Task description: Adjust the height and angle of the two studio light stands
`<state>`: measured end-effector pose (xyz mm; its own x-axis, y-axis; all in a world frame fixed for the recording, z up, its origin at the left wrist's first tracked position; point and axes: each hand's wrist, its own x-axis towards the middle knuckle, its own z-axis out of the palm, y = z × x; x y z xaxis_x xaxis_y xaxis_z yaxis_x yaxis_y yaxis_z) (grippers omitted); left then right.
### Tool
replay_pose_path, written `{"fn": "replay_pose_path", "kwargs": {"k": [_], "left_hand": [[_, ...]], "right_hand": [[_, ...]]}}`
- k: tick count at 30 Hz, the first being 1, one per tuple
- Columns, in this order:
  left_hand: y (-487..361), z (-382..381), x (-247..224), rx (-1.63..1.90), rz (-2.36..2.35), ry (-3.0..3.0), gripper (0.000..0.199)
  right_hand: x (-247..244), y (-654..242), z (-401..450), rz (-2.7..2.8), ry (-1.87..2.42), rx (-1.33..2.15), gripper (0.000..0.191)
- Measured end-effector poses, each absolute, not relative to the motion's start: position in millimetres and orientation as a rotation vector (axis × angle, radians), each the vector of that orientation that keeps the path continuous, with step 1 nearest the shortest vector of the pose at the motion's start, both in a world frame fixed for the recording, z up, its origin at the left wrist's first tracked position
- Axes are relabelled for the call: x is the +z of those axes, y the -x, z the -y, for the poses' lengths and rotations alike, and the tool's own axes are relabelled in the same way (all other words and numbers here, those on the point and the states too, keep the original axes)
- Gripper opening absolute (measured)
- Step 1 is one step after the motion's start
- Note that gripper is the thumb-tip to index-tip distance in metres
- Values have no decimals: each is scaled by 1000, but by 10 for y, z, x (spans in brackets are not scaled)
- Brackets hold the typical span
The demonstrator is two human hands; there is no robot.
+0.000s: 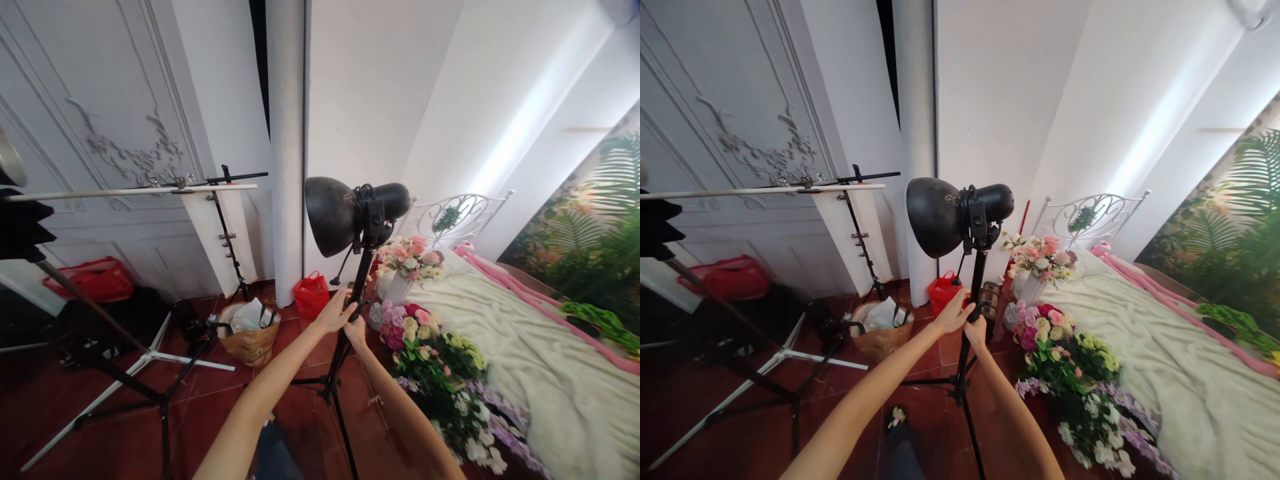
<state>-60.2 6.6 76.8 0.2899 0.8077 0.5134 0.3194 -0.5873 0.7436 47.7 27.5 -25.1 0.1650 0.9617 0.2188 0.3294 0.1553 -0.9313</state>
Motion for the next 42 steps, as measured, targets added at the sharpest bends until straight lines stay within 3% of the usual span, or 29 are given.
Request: {"fn": "replay_pose_path", "kwargs": {"k": [7,9,13,17,35,42], "left_hand": [[668,-72,48,1276,-944,-1929,75],[493,-145,0,1262,-1001,-1834,67],[127,-312,-44,1338,-1173,-1517,24],[-3,-392,-137,1364,-1300,-1376,35],[-77,-499,-395,1371,-1451,-1308,26],[-84,-503,-374,1386,-1406,-1287,24]], "right_hand": [[696,-444,-432,1232,1171,870,35],[1103,-460,-485,1227,1117,865,37],[1807,-465,-568,1206,1004,850,37],[2162,-444,-597,1175,965,803,32],[1933,-692,-506,1472,995,640,33],[1095,-1024,-189,1658,1030,584,39]]}}
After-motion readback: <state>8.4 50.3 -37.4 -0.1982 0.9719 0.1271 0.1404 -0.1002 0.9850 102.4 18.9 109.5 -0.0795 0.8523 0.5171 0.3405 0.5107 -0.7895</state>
